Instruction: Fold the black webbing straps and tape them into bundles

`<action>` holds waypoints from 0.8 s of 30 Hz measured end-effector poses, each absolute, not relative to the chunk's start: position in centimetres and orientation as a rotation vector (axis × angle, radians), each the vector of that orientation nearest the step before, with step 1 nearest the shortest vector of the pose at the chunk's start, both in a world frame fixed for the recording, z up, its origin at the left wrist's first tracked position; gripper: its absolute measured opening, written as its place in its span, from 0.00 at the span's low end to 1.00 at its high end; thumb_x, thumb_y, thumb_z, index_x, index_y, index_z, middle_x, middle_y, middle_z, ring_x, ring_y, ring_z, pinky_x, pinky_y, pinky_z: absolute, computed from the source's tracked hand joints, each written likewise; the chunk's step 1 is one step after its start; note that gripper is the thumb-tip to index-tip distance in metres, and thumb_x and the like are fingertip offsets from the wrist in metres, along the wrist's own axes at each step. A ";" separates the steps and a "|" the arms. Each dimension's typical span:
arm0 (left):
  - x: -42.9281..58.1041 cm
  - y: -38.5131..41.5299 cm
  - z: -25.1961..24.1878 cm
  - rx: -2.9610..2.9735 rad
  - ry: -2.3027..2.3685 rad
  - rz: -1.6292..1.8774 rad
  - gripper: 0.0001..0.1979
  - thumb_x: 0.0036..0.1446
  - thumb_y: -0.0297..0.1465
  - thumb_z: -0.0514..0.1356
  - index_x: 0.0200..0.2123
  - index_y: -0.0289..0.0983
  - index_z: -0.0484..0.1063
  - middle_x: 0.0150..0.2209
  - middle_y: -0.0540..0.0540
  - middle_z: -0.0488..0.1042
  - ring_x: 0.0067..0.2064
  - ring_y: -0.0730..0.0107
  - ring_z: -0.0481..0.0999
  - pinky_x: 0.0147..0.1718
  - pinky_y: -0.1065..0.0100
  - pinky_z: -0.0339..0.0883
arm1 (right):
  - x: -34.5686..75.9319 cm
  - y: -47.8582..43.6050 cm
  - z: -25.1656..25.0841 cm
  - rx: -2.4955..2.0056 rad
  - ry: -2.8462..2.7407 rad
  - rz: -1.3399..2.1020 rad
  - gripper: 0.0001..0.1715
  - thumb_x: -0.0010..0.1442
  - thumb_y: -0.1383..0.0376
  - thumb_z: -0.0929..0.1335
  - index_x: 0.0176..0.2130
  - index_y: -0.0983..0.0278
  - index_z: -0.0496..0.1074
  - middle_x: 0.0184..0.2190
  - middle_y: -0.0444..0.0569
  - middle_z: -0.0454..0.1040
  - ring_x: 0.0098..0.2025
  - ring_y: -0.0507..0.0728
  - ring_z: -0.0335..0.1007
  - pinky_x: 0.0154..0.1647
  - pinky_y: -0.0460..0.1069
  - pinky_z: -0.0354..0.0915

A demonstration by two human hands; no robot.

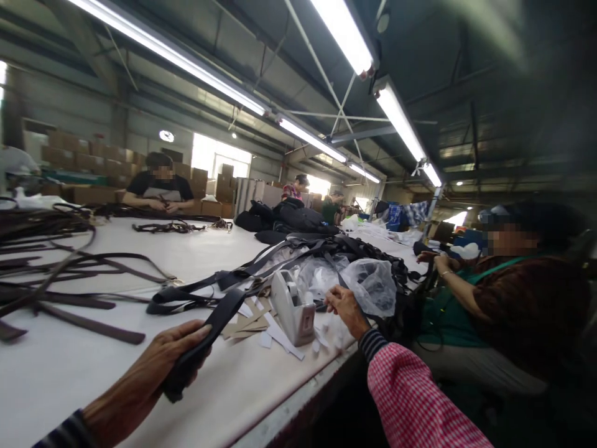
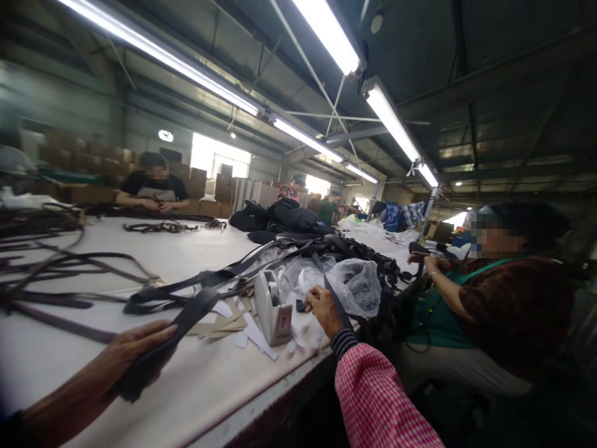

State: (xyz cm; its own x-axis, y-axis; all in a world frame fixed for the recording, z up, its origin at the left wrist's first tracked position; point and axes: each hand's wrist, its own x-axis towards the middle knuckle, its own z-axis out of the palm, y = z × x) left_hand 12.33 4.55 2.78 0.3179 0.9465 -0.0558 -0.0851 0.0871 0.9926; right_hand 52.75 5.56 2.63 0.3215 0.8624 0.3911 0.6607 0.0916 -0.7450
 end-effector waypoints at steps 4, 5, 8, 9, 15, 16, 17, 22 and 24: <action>11.8 5.0 3.3 1.150 0.792 0.986 0.21 0.53 0.47 0.70 0.38 0.37 0.72 0.27 0.50 0.70 0.24 0.75 0.66 0.21 0.76 0.64 | 48.8 2.3 5.5 -1.374 -1.398 0.566 0.22 0.60 0.51 0.67 0.46 0.64 0.69 0.24 0.40 0.68 0.17 0.46 0.47 0.18 0.44 0.43; 11.6 4.8 3.7 1.140 0.740 0.998 0.20 0.55 0.46 0.70 0.39 0.37 0.71 0.28 0.51 0.70 0.25 0.76 0.66 0.22 0.76 0.65 | 47.3 1.5 5.9 -1.289 -1.386 0.679 0.22 0.59 0.51 0.69 0.46 0.64 0.70 0.23 0.39 0.66 0.17 0.45 0.45 0.18 0.43 0.40; 11.6 3.8 5.1 1.137 0.620 1.023 0.18 0.57 0.45 0.68 0.40 0.38 0.70 0.28 0.51 0.69 0.25 0.76 0.65 0.23 0.76 0.64 | 41.9 -0.2 6.1 -1.163 -1.374 0.932 0.21 0.57 0.53 0.73 0.41 0.66 0.73 0.19 0.37 0.62 0.18 0.44 0.44 0.19 0.44 0.38; 11.7 3.4 5.5 1.154 0.587 1.016 0.18 0.58 0.44 0.67 0.41 0.38 0.71 0.28 0.51 0.70 0.24 0.77 0.65 0.23 0.76 0.64 | 40.1 -0.4 5.9 -1.150 -1.384 0.981 0.20 0.57 0.53 0.74 0.39 0.67 0.74 0.18 0.37 0.62 0.18 0.44 0.45 0.19 0.44 0.39; 12.8 1.5 5.7 1.313 0.455 0.887 0.18 0.63 0.43 0.63 0.45 0.34 0.72 0.29 0.49 0.70 0.25 0.76 0.67 0.22 0.76 0.60 | 31.8 0.3 4.5 -0.802 -1.233 1.222 0.17 0.59 0.54 0.74 0.35 0.65 0.73 0.18 0.36 0.56 0.19 0.45 0.42 0.20 0.45 0.39; 12.8 1.4 5.7 1.320 0.454 0.888 0.18 0.63 0.43 0.62 0.45 0.34 0.71 0.30 0.48 0.71 0.26 0.75 0.68 0.23 0.75 0.61 | 31.2 0.4 4.5 -0.743 -1.188 1.265 0.16 0.58 0.55 0.75 0.35 0.65 0.73 0.18 0.35 0.55 0.19 0.45 0.41 0.20 0.44 0.39; 12.7 1.5 5.7 1.325 0.455 0.896 0.18 0.63 0.43 0.62 0.46 0.34 0.70 0.31 0.48 0.72 0.27 0.74 0.69 0.23 0.75 0.61 | 30.9 0.5 4.6 -0.704 -1.161 1.303 0.16 0.57 0.56 0.76 0.35 0.65 0.73 0.18 0.35 0.54 0.20 0.45 0.41 0.21 0.44 0.39; 11.6 2.7 6.6 1.419 0.496 0.956 0.19 0.62 0.45 0.63 0.43 0.34 0.70 0.30 0.49 0.71 0.28 0.73 0.68 0.25 0.73 0.61 | 31.3 0.0 4.3 -0.792 -1.239 1.334 0.17 0.59 0.56 0.74 0.42 0.66 0.72 0.19 0.37 0.61 0.20 0.45 0.44 0.20 0.44 0.37; 11.1 3.5 6.7 1.470 0.541 0.990 0.18 0.62 0.44 0.62 0.43 0.34 0.72 0.30 0.49 0.71 0.28 0.73 0.67 0.26 0.73 0.60 | 31.6 -0.5 3.6 -0.871 -1.299 1.252 0.20 0.61 0.55 0.72 0.46 0.67 0.71 0.19 0.38 0.64 0.18 0.45 0.45 0.19 0.44 0.39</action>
State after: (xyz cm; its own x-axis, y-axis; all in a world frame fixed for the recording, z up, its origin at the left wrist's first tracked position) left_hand 11.06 3.49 6.67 0.5262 0.8091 0.2616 -0.2170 -0.1696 0.9613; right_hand 31.61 -0.51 3.64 -0.1510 0.9674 0.2031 -0.1673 0.1775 -0.9698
